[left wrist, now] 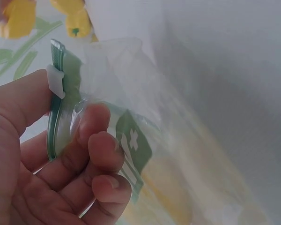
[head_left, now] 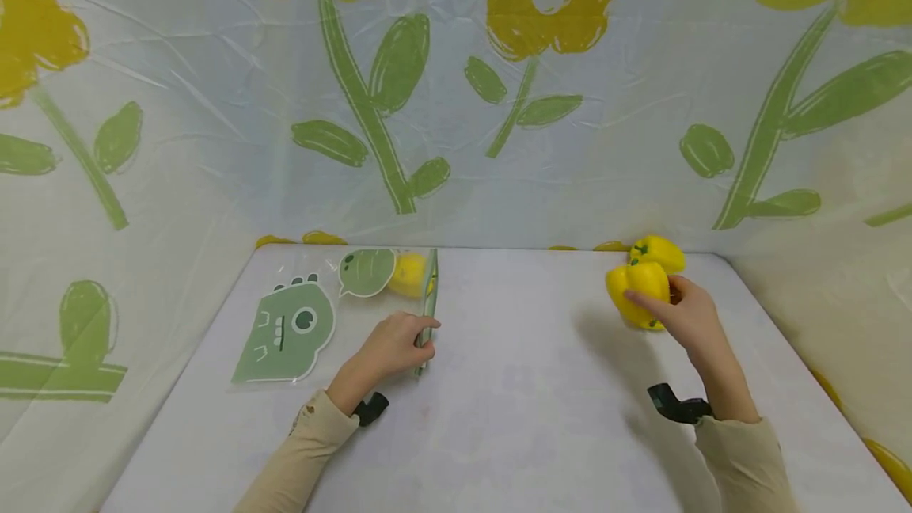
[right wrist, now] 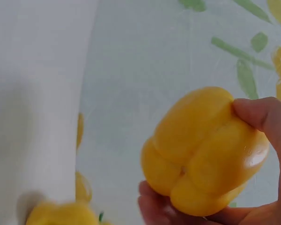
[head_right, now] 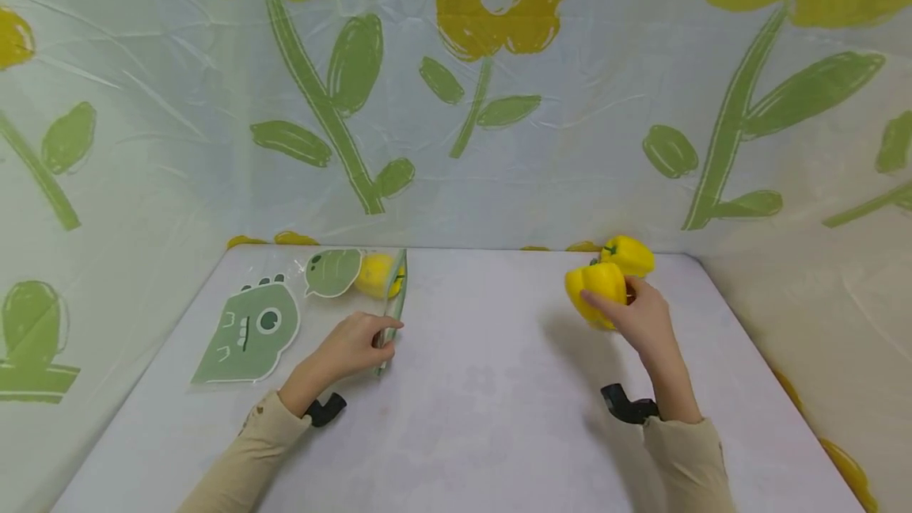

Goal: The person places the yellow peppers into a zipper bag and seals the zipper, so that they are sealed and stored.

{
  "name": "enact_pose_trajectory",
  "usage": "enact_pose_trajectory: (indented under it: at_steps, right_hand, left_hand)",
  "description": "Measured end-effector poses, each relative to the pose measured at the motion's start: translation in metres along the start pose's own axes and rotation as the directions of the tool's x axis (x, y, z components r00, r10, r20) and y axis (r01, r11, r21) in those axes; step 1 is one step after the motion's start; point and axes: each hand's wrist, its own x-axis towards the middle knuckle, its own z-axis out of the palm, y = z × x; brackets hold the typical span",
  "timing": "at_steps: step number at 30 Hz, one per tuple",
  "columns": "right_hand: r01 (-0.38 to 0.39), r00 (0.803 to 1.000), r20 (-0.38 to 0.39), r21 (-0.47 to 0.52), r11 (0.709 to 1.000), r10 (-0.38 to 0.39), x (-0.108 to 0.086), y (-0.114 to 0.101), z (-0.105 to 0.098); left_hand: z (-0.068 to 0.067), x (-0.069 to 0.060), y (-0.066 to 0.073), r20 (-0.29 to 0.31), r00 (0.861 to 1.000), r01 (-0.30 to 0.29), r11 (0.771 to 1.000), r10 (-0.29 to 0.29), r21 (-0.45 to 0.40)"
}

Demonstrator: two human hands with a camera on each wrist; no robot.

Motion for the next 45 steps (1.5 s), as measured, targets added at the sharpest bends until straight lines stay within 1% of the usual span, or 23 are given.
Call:
enact_pose_trajectory:
  at_steps: [2,4,6,7,8,10,13,14,17,19,21,22,24,25,26,28,31,33,37,40,43,45]
  right_hand:
    - [0.012,1.0,-0.017,0.092,0.996,-0.01,0.006,-0.01,0.006]
    - [0.034,0.999,-0.035,0.183,0.983,-0.028,0.012,-0.019,0.013]
    - [0.06,0.998,-0.05,0.283,0.957,-0.048,0.017,-0.029,0.02]
    - [0.078,0.996,-0.058,0.342,0.937,-0.061,0.019,-0.034,0.023]
    - [0.095,0.995,-0.063,0.412,0.906,-0.075,0.021,-0.039,0.027]
    - [0.121,0.993,-0.072,0.54,0.833,-0.098,0.024,-0.051,0.036]
    - [0.155,0.987,-0.079,0.698,0.7,-0.14,0.029,-0.067,0.05]
    - [0.16,0.985,-0.077,0.735,0.659,-0.154,0.031,-0.072,0.055]
    - [0.171,0.976,-0.061,0.815,0.554,-0.211,0.036,-0.083,0.073]
    - [0.167,0.967,-0.043,0.851,0.498,-0.251,0.04,-0.09,0.088]
    - [0.158,0.959,-0.024,0.872,0.463,-0.282,0.042,-0.096,0.103]
    - [0.152,0.956,-0.015,0.879,0.452,-0.293,0.043,-0.099,0.111]
    - [0.136,0.954,0.005,0.884,0.446,-0.301,0.044,-0.105,0.126]
    - [0.128,0.954,0.015,0.883,0.452,-0.298,0.045,-0.107,0.134]
    - [0.119,0.957,0.024,0.877,0.465,-0.29,0.046,-0.109,0.142]
    - [0.1,0.961,0.047,0.859,0.503,-0.271,0.047,-0.11,0.157]
    - [0.065,0.967,0.089,0.819,0.569,-0.239,0.048,-0.105,0.178]
    - [0.028,0.968,0.129,0.797,0.603,-0.216,0.049,-0.1,0.191]
    - [-0.052,0.963,0.21,0.764,0.643,-0.171,0.049,-0.086,0.217]
    - [-0.093,0.959,0.248,0.737,0.67,-0.14,0.048,-0.078,0.233]
    - [-0.095,0.956,0.263,0.7,0.708,-0.132,0.048,-0.073,0.244]
    - [-0.072,0.954,0.264,0.665,0.743,-0.144,0.047,-0.072,0.249]
  left_hand:
    - [0.0,0.0,0.0,0.0,1.0,0.005,1.0,-0.005,-0.004]
    - [-0.001,-0.001,0.0,0.0,1.0,0.006,1.0,-0.006,-0.009]
    - [0.0,0.0,0.0,-0.001,1.0,0.001,1.0,-0.001,-0.01]
    - [0.0,0.0,0.0,-0.002,1.0,-0.002,1.0,0.002,-0.011]
    - [0.001,0.0,0.0,-0.002,1.0,-0.002,1.0,0.002,-0.013]
    - [0.001,0.001,0.0,-0.004,1.0,-0.003,1.0,0.003,-0.017]
    - [0.002,0.001,-0.001,-0.004,1.0,0.001,1.0,-0.002,-0.018]
    - [0.002,0.002,-0.001,-0.003,1.0,0.005,1.0,-0.005,-0.018]
    - [0.001,0.002,-0.001,0.0,1.0,0.01,1.0,-0.01,-0.014]
    - [0.001,0.002,-0.001,0.001,1.0,0.013,1.0,-0.013,-0.009]
    - [0.001,0.002,-0.001,0.003,1.0,0.014,1.0,-0.014,-0.007]
    - [0.001,0.002,-0.001,0.004,1.0,0.014,1.0,-0.014,-0.006]
    - [0.001,0.003,-0.002,0.005,1.0,0.013,1.0,-0.013,-0.005]
    - [0.001,0.003,-0.002,0.005,1.0,0.013,1.0,-0.013,-0.005]
    - [0.001,0.003,-0.002,0.005,1.0,0.012,1.0,-0.012,-0.004]
    - [0.001,0.003,-0.002,0.004,1.0,0.011,1.0,-0.011,-0.003]
    - [0.001,0.004,-0.001,-0.003,1.0,0.013,1.0,-0.013,0.006]
    - [0.001,0.004,-0.001,-0.007,1.0,0.014,1.0,-0.014,0.007]
    - [0.001,0.004,0.0,-0.018,1.0,0.013,1.0,-0.013,0.003]
    - [0.001,0.003,0.0,-0.024,1.0,0.008,1.0,-0.008,0.002]
    - [0.002,0.003,0.0,-0.038,0.999,0.003,1.0,-0.003,0.008]
    - [0.001,0.003,0.0,-0.053,0.999,0.001,1.0,0.0,0.009]
